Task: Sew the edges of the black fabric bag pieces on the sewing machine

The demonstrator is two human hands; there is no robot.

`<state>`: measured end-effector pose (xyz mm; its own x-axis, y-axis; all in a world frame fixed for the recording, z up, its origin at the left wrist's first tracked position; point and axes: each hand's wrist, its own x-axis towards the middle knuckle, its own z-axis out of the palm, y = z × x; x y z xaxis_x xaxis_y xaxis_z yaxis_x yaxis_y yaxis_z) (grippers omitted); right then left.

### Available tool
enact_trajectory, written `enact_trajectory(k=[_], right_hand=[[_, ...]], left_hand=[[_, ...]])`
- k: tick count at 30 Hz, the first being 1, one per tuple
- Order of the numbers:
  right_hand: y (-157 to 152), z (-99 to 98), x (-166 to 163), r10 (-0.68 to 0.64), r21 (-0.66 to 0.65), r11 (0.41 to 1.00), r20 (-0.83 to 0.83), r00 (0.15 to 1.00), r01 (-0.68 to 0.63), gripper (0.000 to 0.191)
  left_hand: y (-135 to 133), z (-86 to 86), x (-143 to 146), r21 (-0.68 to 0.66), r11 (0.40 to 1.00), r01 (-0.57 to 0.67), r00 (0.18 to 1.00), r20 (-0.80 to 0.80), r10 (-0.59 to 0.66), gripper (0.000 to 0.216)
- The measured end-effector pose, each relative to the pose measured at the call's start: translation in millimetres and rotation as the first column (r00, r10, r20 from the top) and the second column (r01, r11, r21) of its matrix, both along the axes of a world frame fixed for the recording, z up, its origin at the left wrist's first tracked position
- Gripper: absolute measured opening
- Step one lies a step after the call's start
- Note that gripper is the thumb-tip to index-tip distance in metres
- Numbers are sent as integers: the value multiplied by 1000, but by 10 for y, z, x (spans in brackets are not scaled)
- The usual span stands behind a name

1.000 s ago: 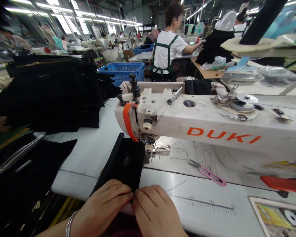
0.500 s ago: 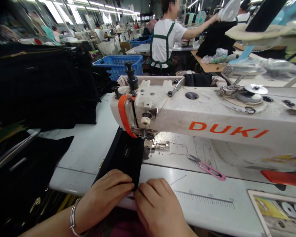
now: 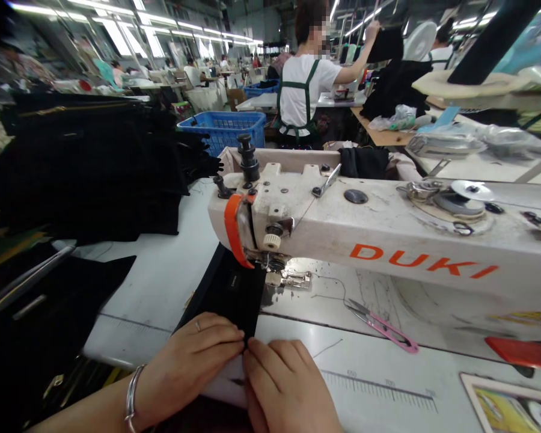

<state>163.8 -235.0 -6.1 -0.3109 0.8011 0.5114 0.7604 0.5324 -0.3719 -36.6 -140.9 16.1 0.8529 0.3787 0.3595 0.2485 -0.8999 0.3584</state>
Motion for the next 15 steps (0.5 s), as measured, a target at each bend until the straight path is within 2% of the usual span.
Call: enact_trajectory(k=[7, 15], right_hand=[[171, 126, 106, 6, -62, 998, 64, 998, -2, 31], [439, 217, 208, 11, -139, 990, 153, 988, 10, 30]], left_hand=[[276, -50, 66, 47, 997, 63, 996, -71, -59, 21], [582, -24, 200, 80, 993, 82, 995, -63, -77, 19]])
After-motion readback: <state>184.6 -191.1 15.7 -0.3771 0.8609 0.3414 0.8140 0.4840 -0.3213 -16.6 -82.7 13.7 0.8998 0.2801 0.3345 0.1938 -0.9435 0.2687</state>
